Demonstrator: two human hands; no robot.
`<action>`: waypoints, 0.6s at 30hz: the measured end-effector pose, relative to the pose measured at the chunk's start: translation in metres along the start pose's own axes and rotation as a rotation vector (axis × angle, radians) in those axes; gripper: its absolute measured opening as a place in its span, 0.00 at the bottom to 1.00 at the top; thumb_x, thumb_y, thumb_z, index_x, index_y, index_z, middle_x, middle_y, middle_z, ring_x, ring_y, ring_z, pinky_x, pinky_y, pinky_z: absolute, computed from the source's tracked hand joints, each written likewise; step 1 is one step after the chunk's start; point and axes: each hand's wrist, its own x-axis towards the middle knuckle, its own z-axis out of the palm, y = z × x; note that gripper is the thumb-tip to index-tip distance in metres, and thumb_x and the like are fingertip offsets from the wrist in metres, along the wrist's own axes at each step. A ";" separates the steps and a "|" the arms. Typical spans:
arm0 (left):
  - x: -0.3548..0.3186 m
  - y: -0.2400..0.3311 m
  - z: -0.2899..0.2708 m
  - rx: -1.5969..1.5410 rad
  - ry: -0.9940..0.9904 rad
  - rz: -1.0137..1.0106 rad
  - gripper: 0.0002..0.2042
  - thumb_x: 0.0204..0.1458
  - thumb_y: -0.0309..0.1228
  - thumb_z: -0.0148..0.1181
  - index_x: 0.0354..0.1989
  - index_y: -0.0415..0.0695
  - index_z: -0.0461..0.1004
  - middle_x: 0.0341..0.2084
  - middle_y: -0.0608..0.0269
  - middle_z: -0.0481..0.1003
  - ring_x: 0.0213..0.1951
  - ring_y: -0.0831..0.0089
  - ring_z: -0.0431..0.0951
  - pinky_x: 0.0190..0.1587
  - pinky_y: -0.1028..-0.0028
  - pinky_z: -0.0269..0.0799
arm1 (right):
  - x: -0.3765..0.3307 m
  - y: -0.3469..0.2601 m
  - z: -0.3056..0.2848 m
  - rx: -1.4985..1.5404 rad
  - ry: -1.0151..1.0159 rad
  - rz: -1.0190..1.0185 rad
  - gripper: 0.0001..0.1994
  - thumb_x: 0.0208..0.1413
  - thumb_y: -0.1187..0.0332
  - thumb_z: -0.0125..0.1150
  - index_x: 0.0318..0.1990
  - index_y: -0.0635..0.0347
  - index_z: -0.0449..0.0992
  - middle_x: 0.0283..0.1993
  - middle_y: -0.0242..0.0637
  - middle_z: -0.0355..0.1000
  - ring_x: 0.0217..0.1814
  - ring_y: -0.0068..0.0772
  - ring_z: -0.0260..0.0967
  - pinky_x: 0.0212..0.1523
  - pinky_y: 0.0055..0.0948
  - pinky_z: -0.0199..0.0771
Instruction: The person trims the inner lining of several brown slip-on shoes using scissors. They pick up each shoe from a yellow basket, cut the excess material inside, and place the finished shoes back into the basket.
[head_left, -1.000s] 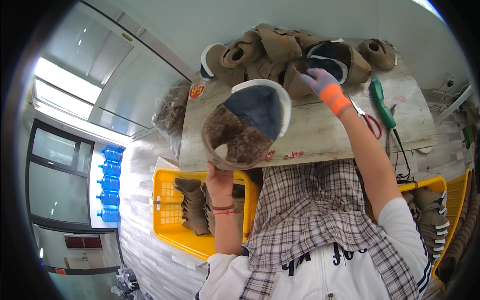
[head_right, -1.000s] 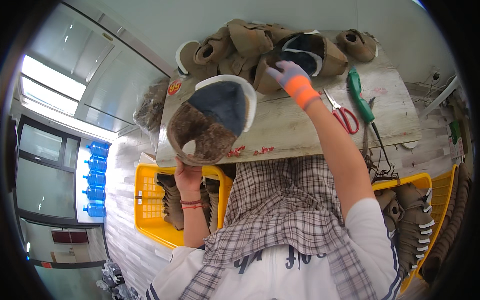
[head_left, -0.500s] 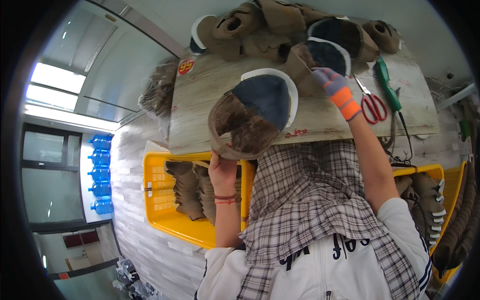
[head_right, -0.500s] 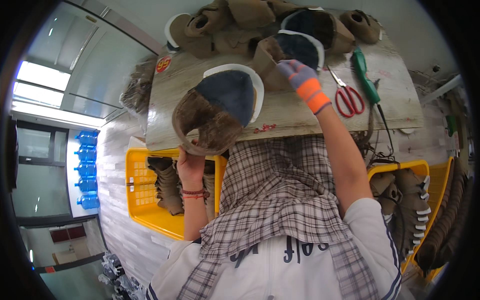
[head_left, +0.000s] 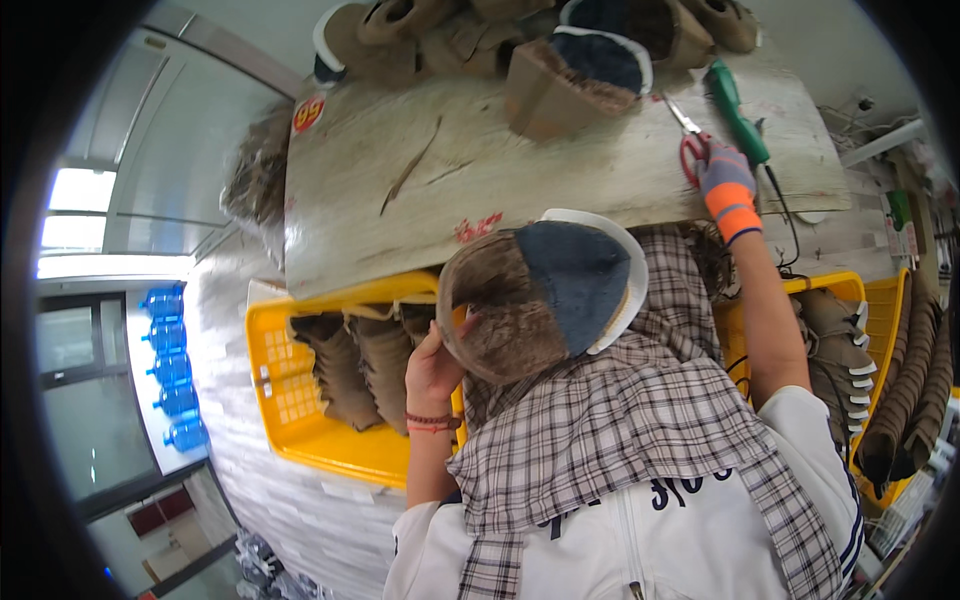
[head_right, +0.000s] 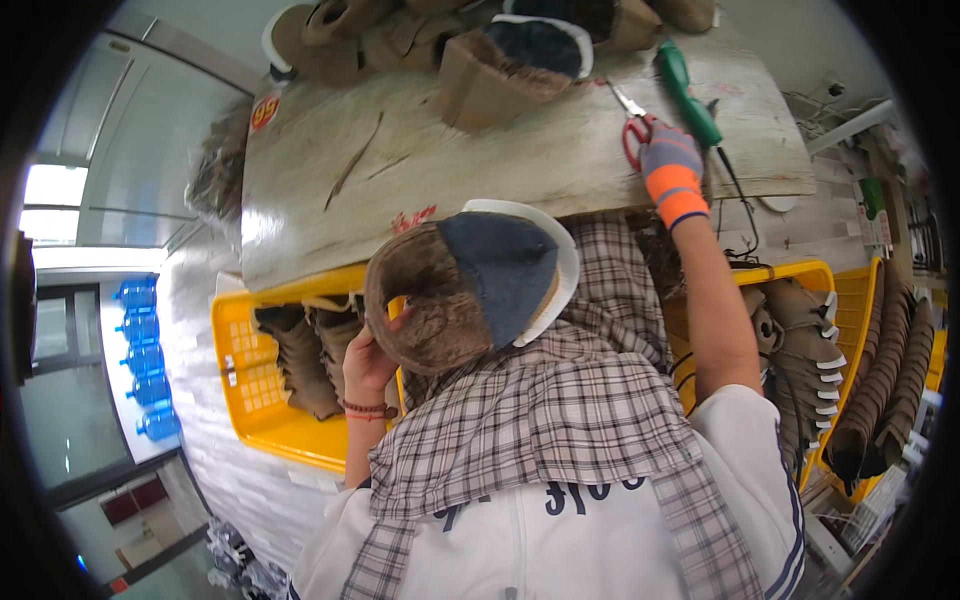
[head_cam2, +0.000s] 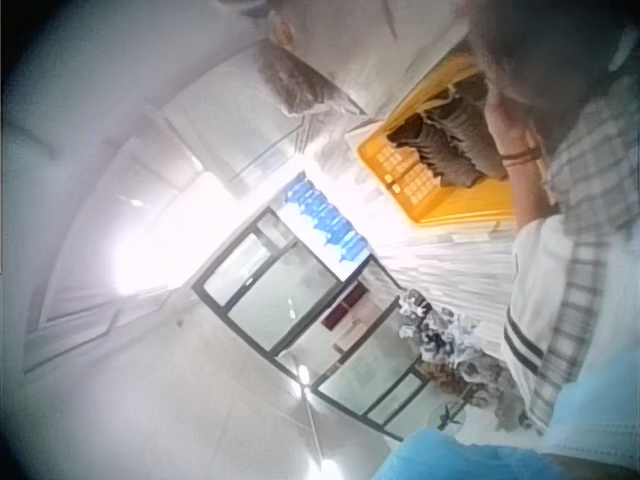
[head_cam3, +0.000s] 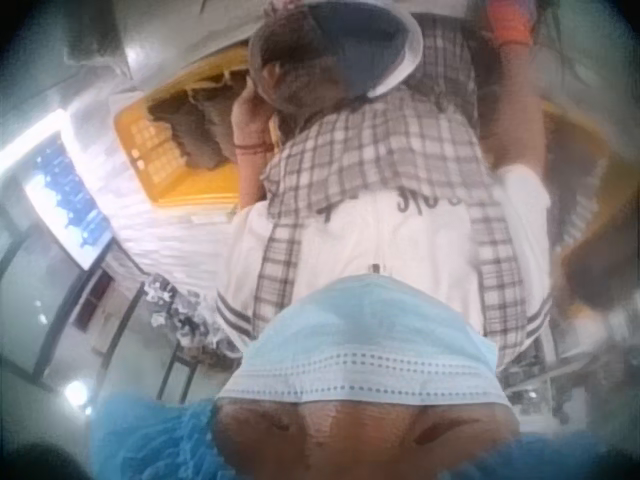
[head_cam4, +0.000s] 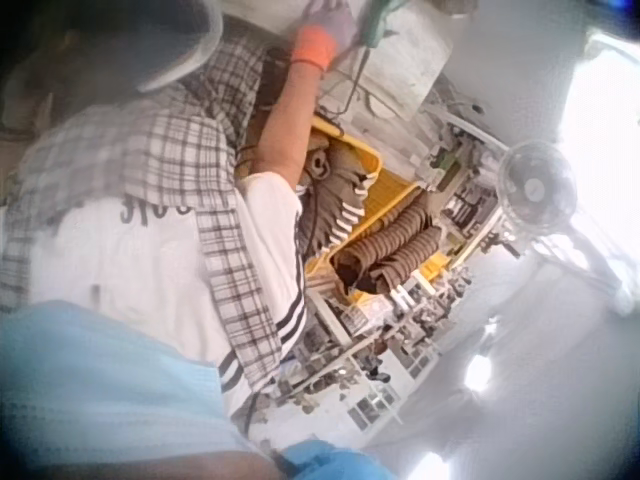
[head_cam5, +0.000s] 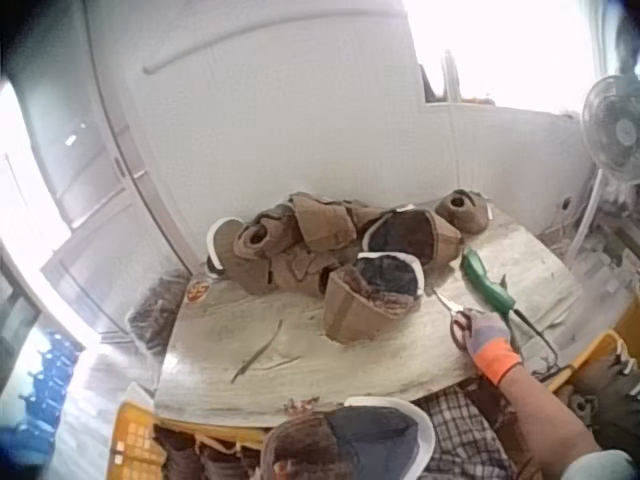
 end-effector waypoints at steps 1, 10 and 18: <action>-0.002 -0.003 -0.004 -0.003 0.029 -0.020 0.18 0.57 0.38 0.51 0.54 0.44 0.67 0.57 0.42 0.61 0.60 0.51 0.57 0.62 0.52 0.51 | 0.000 -0.003 0.001 -0.010 0.039 0.031 0.17 0.50 0.61 0.57 0.48 0.55 0.71 0.42 0.48 0.71 0.47 0.51 0.68 0.46 0.43 0.72; -0.013 0.001 -0.009 -0.092 0.023 -0.030 0.20 0.57 0.42 0.52 0.56 0.49 0.66 0.52 0.52 0.67 0.56 0.57 0.63 0.58 0.51 0.56 | -0.003 0.031 0.021 0.310 -0.078 0.066 0.20 0.48 0.58 0.60 0.44 0.63 0.70 0.38 0.51 0.74 0.42 0.50 0.72 0.42 0.38 0.70; -0.002 0.005 0.011 -0.189 0.136 -0.073 0.20 0.57 0.41 0.52 0.54 0.45 0.67 0.47 0.54 0.71 0.53 0.58 0.67 0.57 0.53 0.59 | -0.114 -0.080 -0.083 0.559 0.264 -0.684 0.19 0.41 0.63 0.68 0.42 0.59 0.72 0.36 0.44 0.71 0.41 0.43 0.68 0.43 0.36 0.69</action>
